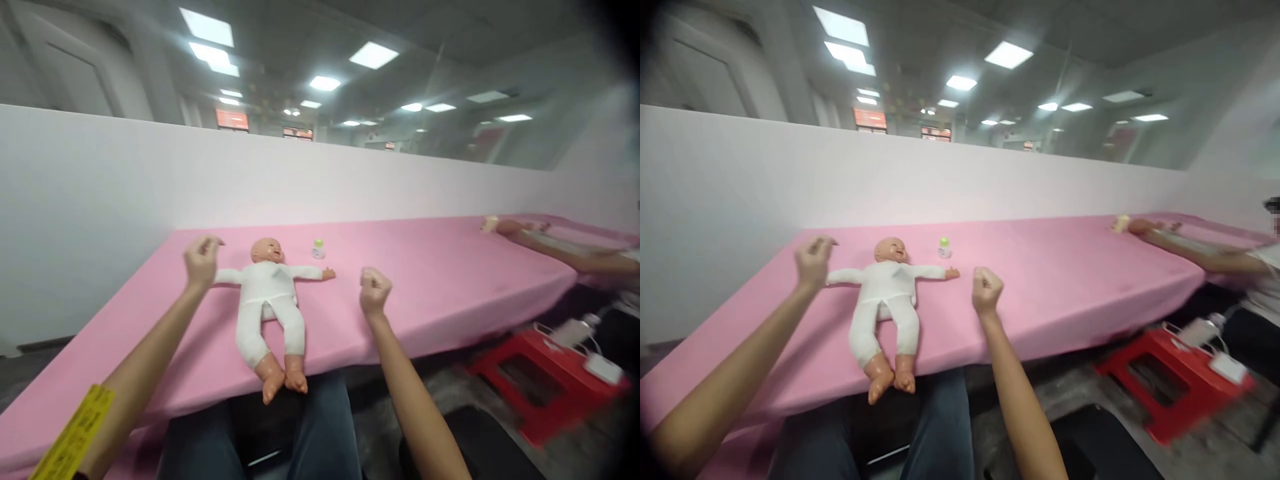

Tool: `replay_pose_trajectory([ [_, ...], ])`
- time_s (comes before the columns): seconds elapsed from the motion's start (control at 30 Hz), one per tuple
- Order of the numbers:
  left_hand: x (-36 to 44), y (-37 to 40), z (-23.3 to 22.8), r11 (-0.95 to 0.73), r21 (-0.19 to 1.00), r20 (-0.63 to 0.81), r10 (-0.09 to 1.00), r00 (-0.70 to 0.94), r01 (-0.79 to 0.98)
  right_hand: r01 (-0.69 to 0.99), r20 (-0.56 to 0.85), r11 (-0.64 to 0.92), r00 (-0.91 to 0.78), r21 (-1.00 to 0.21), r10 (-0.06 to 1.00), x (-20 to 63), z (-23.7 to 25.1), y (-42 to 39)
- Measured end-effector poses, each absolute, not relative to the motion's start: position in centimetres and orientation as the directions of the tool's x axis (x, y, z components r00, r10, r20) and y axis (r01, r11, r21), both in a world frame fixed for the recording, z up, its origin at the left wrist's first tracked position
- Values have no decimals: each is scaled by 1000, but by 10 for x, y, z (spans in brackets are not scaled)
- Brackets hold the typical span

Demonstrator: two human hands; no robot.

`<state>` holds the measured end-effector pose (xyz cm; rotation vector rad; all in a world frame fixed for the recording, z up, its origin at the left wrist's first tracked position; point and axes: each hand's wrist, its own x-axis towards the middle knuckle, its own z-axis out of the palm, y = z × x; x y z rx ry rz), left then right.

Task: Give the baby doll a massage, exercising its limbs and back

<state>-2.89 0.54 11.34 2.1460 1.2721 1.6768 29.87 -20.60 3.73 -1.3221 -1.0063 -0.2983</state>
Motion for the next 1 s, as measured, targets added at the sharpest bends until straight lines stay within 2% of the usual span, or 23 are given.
replay_pose_trajectory([
  [0.07, -35, 17, 91, -648, 593, 713, 698, 63, 478, 699, 740, 324, 436, -637, 513, 268, 37, -147],
  [0.13, -37, 20, 58, -650, 625, 674, 729, 122, 431, 705, 714, 349, 316, -617, 624, 242, 30, -100],
  [0.2, -38, 21, 26, -619, 660, 623, 768, 151, 425, 715, 692, 359, 240, -600, 681, 226, 19, -66],
  [0.3, -40, 25, -5, -590, 661, 492, 808, 325, 465, 728, 668, 348, 200, -591, 717, 225, -3, -38],
  [0.4, -41, 25, -11, -537, 662, 432, 843, 320, 523, 736, 524, 205, 231, -645, 820, 236, -21, -31],
  [0.53, -36, 23, -6, -476, 657, 365, 879, 305, 585, 763, 381, 71, 237, -642, 893, 248, -27, -40],
  [0.73, -31, 20, -5, -438, 659, 305, 899, 315, 611, 761, 189, -42, 214, -647, 958, 252, -18, -46],
  [1.0, -30, 18, -1, -456, 645, 312, 890, 333, 614, 740, 117, -69, 197, -669, 973, 251, -12, -51],
])
